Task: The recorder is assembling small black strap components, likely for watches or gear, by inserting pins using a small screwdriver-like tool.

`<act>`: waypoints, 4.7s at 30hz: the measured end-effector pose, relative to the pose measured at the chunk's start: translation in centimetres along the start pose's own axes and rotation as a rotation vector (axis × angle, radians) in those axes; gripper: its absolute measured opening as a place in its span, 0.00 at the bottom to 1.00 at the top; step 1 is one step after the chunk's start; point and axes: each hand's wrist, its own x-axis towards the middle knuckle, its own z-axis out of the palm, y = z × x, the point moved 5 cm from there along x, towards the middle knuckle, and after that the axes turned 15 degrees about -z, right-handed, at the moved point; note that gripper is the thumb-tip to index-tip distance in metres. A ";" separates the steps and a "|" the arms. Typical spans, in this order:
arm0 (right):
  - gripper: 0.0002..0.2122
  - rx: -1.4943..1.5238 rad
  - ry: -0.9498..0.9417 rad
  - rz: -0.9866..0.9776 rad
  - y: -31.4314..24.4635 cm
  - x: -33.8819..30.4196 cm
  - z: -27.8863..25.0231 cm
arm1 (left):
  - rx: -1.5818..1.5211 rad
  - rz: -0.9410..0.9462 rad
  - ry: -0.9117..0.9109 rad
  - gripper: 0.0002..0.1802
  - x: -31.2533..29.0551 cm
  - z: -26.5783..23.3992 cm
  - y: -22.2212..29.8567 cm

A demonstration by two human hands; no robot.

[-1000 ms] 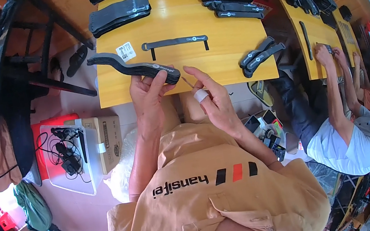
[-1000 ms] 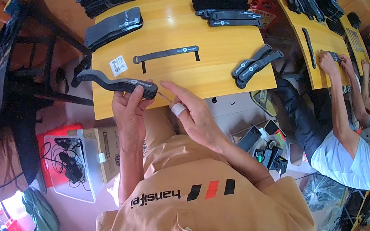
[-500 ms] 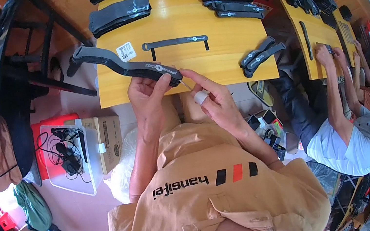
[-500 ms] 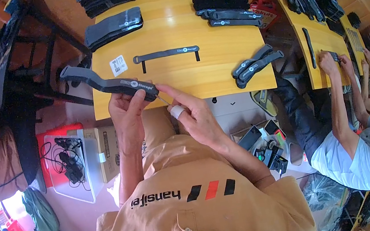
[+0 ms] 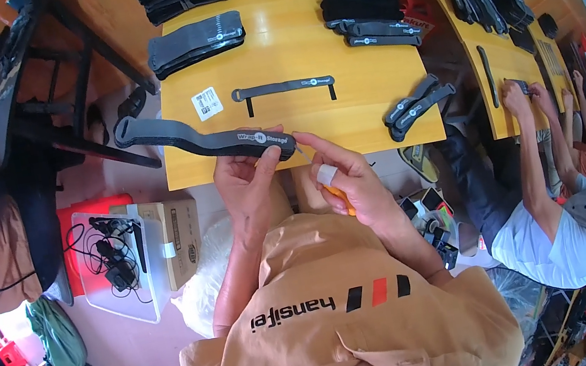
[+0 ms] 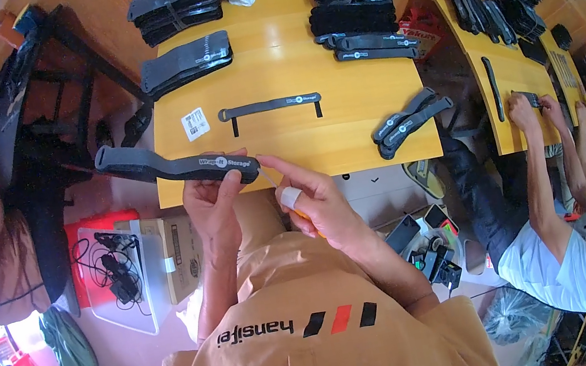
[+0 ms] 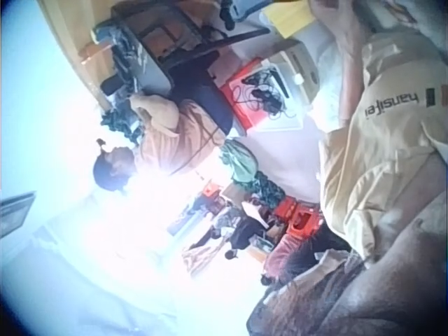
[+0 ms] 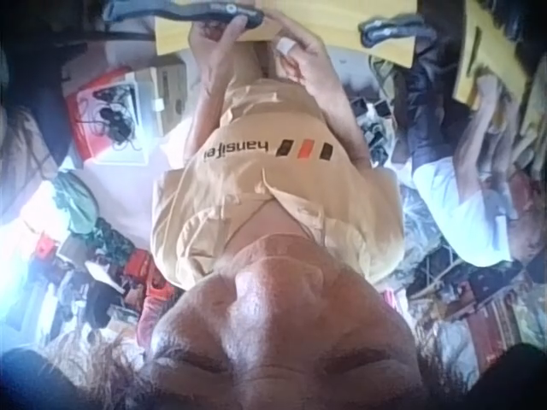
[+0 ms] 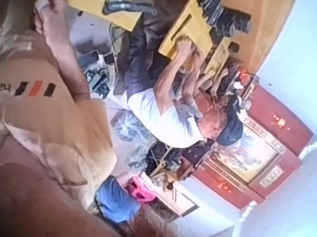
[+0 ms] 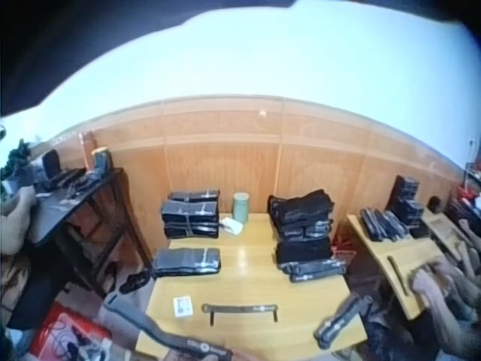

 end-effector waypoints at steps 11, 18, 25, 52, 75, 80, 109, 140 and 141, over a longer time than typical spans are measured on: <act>0.25 0.193 -0.029 0.042 0.3 0.1 0.5 | -0.063 -0.011 0.000 0.16 0.3 0.1 0.2; 0.25 0.166 -0.005 0.061 0.2 0.1 0.7 | -0.010 0.054 -0.011 0.17 0.2 -0.2 0.2; 0.25 0.316 0.016 0.126 0.5 -0.1 1.2 | 0.080 0.249 -0.001 0.17 -0.2 0.5 0.9; 0.26 0.427 0.047 0.214 0.3 -0.7 1.4 | 0.041 0.029 0.034 0.15 0.0 -0.2 0.0; 0.24 0.002 -0.170 0.111 -0.2 0.4 0.1 | 0.184 -0.153 -0.059 0.13 0.7 -0.6 1.4; 0.21 0.485 -0.138 0.337 -0.2 0.4 0.2 | 0.070 -0.214 -0.112 0.12 1.0 -0.5 0.7; 0.22 0.104 -0.138 0.232 0.6 -0.4 -1.7 | 0.227 -0.367 -0.253 0.09 1.4 -0.2 -0.4; 0.17 -0.528 -0.161 -0.239 0.9 0.7 -2.5 | 0.213 -0.492 -0.235 0.12 2.7 -0.6 -2.1; 0.17 -0.528 -0.162 -0.239 0.6 0.8 -2.5 | 0.213 -0.491 -0.235 0.12 2.7 -0.7 -2.0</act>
